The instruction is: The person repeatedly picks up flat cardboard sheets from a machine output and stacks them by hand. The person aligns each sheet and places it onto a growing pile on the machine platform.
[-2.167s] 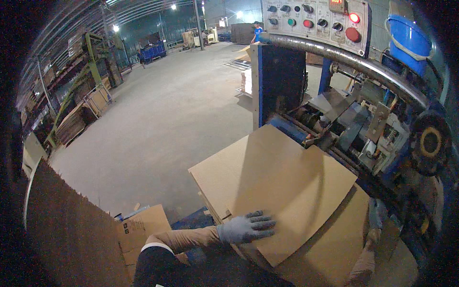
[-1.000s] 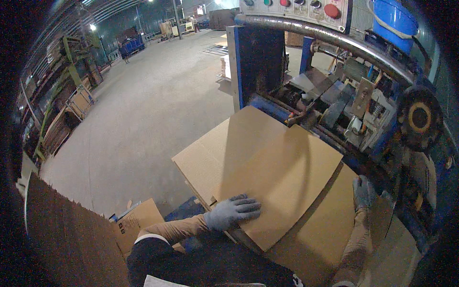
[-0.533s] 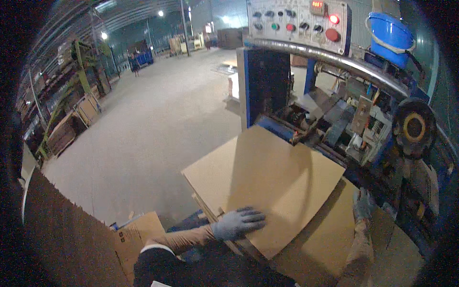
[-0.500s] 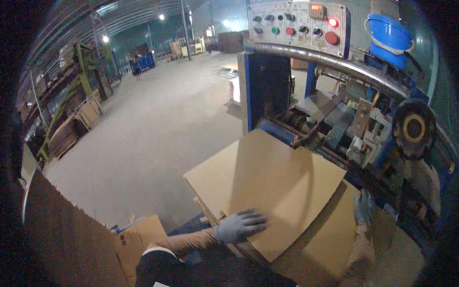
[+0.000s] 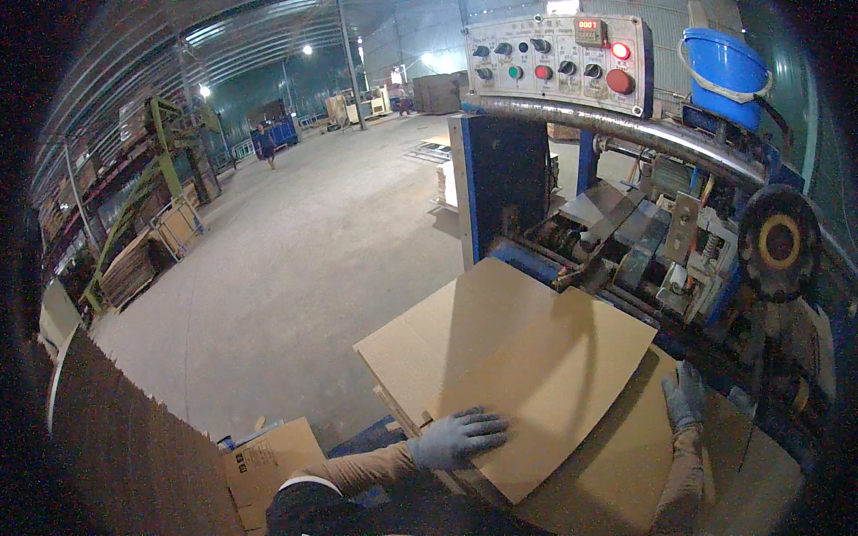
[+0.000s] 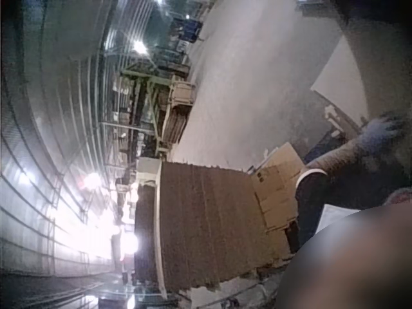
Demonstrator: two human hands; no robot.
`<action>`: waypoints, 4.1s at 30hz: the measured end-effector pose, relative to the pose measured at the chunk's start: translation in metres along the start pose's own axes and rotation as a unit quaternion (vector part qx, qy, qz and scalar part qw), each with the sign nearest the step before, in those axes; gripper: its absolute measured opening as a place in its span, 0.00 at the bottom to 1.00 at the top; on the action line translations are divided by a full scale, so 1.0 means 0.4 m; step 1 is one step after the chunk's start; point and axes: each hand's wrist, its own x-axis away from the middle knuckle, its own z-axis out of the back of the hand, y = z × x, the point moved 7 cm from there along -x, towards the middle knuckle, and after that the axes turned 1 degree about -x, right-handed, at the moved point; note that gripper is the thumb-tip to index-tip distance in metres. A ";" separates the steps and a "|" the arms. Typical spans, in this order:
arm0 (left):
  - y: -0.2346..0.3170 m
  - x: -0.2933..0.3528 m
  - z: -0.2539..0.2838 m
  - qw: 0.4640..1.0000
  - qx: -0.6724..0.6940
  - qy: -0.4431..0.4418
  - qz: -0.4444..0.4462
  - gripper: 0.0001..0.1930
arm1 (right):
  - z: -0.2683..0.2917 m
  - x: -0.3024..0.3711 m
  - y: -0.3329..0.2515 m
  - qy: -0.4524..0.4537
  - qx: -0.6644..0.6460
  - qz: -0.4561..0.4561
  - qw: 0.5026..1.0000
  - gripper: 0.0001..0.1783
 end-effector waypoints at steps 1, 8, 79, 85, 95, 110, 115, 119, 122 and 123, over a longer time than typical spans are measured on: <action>0.004 0.000 0.007 1.000 0.009 0.006 -0.011 0.36 | 0.003 0.001 -0.001 -0.004 0.012 -0.014 1.000 0.30; 0.024 0.001 0.020 0.998 0.034 0.021 -0.046 0.38 | 0.043 0.010 -0.045 -0.007 -0.012 -0.017 1.000 0.29; -0.184 -0.222 0.020 0.972 -0.137 0.034 -0.187 0.26 | 0.383 0.642 0.021 -0.175 0.096 -0.247 0.948 0.45; -0.176 -0.106 -0.001 0.982 -0.105 0.035 -0.155 0.28 | 0.305 0.761 -0.068 -0.250 0.134 -0.086 0.955 0.54; -0.159 -0.091 -0.029 0.987 -0.093 0.009 -0.133 0.30 | 0.249 0.772 -0.014 -0.223 0.145 -0.020 0.964 0.50; -0.220 -0.528 -0.068 0.983 -0.142 0.069 0.095 0.31 | 0.200 0.439 0.294 0.050 -0.062 -0.151 0.985 0.28; -0.322 -0.259 0.056 0.916 0.049 0.059 0.393 0.29 | 0.246 0.619 0.233 0.071 0.110 -0.158 0.979 0.26; -0.408 0.254 0.162 0.693 0.027 0.280 0.664 0.44 | 0.269 0.835 0.069 0.055 0.061 -0.225 0.971 0.26; -0.439 0.385 0.113 0.643 0.074 0.329 0.688 0.51 | 0.282 0.922 0.006 0.077 0.033 -0.265 0.961 0.25; -0.449 0.399 0.107 0.640 0.069 0.336 0.687 0.50 | 0.290 0.939 0.003 0.094 0.024 -0.276 0.956 0.25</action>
